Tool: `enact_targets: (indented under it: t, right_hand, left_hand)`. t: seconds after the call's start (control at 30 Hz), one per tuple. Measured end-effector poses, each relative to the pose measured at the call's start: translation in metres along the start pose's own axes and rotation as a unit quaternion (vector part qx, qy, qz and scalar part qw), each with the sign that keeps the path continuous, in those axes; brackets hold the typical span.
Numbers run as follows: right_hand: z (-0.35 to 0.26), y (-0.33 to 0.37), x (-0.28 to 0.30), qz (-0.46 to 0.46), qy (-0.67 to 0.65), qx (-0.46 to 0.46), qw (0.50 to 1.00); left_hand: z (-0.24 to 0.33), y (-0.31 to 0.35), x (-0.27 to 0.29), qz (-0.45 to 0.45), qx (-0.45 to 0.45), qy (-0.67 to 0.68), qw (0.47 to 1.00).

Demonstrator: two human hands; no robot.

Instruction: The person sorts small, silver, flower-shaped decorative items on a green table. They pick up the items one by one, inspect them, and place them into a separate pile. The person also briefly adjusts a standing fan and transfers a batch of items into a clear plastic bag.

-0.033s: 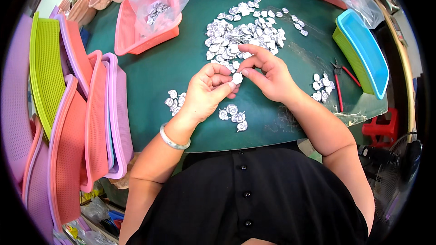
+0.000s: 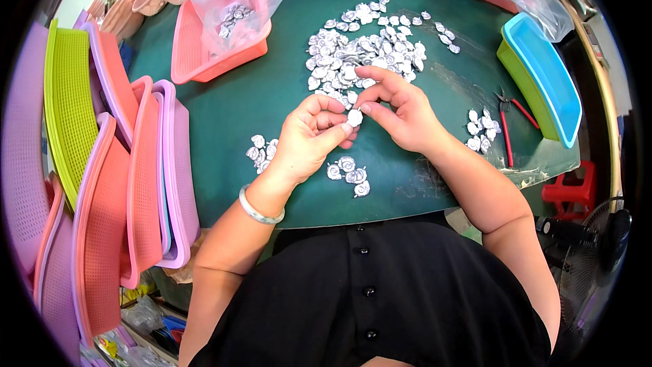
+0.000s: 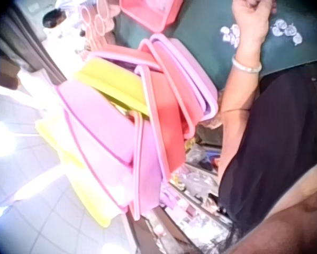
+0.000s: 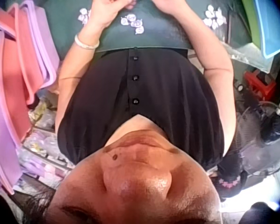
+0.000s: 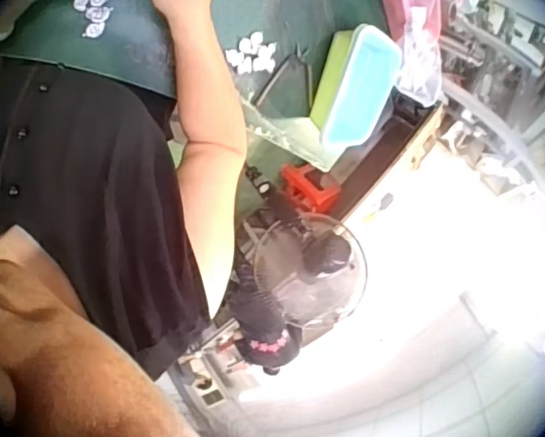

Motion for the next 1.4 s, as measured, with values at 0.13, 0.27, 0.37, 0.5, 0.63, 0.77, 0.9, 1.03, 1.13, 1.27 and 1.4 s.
enact_targets:
  t: [0.13, 0.27, 0.37, 0.5, 0.63, 0.77, 0.9, 1.03, 1.13, 1.27, 1.4]
  right_hand:
    - [-0.0008, 0.0002, -0.0004, -0.011, -0.015, -0.026, 0.999]
    - [-0.0024, 0.0002, -0.0012, -0.015, -0.035, -0.042, 0.998]
    - [-0.0030, 0.0004, -0.0014, -0.018, -0.048, -0.054, 0.997]
    - [-0.0022, 0.0005, -0.0015, -0.035, -0.076, -0.079, 0.993]
    - [-0.0008, 0.0003, -0.0006, -0.053, -0.065, -0.085, 0.993]
    - [-0.0030, 0.0000, -0.0012, -0.045, -0.058, -0.087, 0.994]
    - [-0.0028, 0.0005, -0.0017, -0.032, -0.053, -0.078, 0.995]
    - [-0.0025, 0.0007, -0.0019, -0.028, -0.050, -0.074, 0.996]
    - [-0.0015, 0.0005, -0.0020, -0.029, -0.048, -0.072, 0.996]
    - [-0.0004, 0.0006, -0.0025, -0.028, -0.051, -0.077, 0.995]
    - [-0.0006, 0.0006, -0.0023, -0.028, -0.050, -0.081, 0.995]
  left_hand:
    - [-0.0026, 0.0002, 0.0001, -0.014, 0.013, 0.011, 1.000]
    - [-0.0042, -0.0002, -0.0014, 0.003, -0.006, 0.013, 1.000]
    - [-0.0039, -0.0017, -0.0010, 0.027, -0.028, 0.021, 0.999]
    - [-0.0037, -0.0025, 0.0005, 0.047, -0.047, 0.018, 0.998]
    - [-0.0052, -0.0020, 0.0008, 0.054, -0.062, 0.007, 0.997]
    - [-0.0059, -0.0013, 0.0007, 0.054, -0.076, -0.010, 0.996]
    - [-0.0067, -0.0012, 0.0003, 0.050, -0.085, -0.023, 0.995]
    - [-0.0078, -0.0014, 0.0007, 0.050, -0.095, -0.047, 0.993]
    - [-0.0078, -0.0010, 0.0006, 0.052, -0.102, -0.063, 0.991]
    - [-0.0067, -0.0005, 0.0000, 0.056, -0.104, -0.077, 0.990]
    - [-0.0074, -0.0009, 0.0003, 0.055, -0.106, -0.079, 0.990]
Point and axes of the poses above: each hand's wrist, its own y-axis away from the middle knuckle, its own x-axis out of the back of the hand, z = x × y, the point moved 1 cm from there along -y, towards the middle knuckle, and after that the axes turned 15 degrees about z, right-handed, at the moved point
